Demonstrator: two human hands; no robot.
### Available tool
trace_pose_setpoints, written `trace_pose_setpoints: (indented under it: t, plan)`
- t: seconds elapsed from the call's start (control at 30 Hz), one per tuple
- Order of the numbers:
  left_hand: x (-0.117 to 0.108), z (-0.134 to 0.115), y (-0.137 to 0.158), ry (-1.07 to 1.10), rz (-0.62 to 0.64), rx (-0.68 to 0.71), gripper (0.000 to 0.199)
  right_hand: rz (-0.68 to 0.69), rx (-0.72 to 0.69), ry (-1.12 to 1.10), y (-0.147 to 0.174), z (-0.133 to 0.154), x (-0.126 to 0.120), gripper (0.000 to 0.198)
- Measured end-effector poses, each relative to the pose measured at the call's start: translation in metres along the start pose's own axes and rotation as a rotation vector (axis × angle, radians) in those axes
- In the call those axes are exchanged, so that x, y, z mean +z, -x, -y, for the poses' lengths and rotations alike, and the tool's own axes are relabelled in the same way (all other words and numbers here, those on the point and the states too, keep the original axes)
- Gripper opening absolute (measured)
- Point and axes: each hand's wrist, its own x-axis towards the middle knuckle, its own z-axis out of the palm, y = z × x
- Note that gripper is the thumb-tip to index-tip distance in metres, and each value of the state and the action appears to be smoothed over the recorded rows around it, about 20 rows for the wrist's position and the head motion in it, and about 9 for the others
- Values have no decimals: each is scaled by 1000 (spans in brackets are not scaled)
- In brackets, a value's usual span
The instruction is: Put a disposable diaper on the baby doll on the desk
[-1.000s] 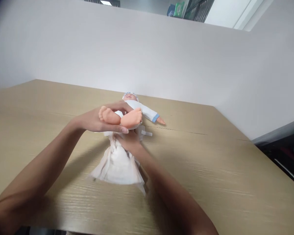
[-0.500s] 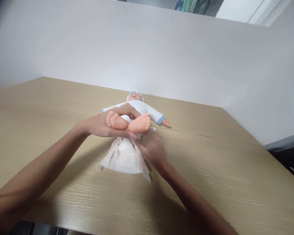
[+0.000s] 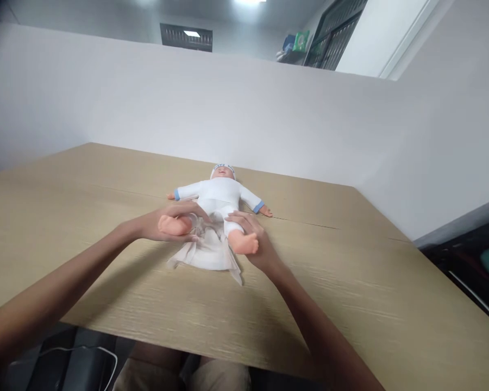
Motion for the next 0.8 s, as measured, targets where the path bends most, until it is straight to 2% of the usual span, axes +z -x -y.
trace_pose_setpoints:
  t: [0.1,0.17,0.37,0.43,0.63,0.8]
  plan:
    - [2,15,24,-85,58,30,36,138,-163,-46,10,-9,-3,37]
    - [9,28,38,-107,80,78,36,171,-273,-35,16,-21,1,41]
    - [38,64,68,-131,84,112,67,152,-489,94,30,-58,19,40]
    - [43,68,71,-115,89,117,69,156,-507,122,33,-62,22,45]
    - [45,65,66,-7,100,31,44,213,-438,65,32,-65,21,45]
    - [38,61,67,109,171,-62,54,313,-342,-65,26,-61,3,49]
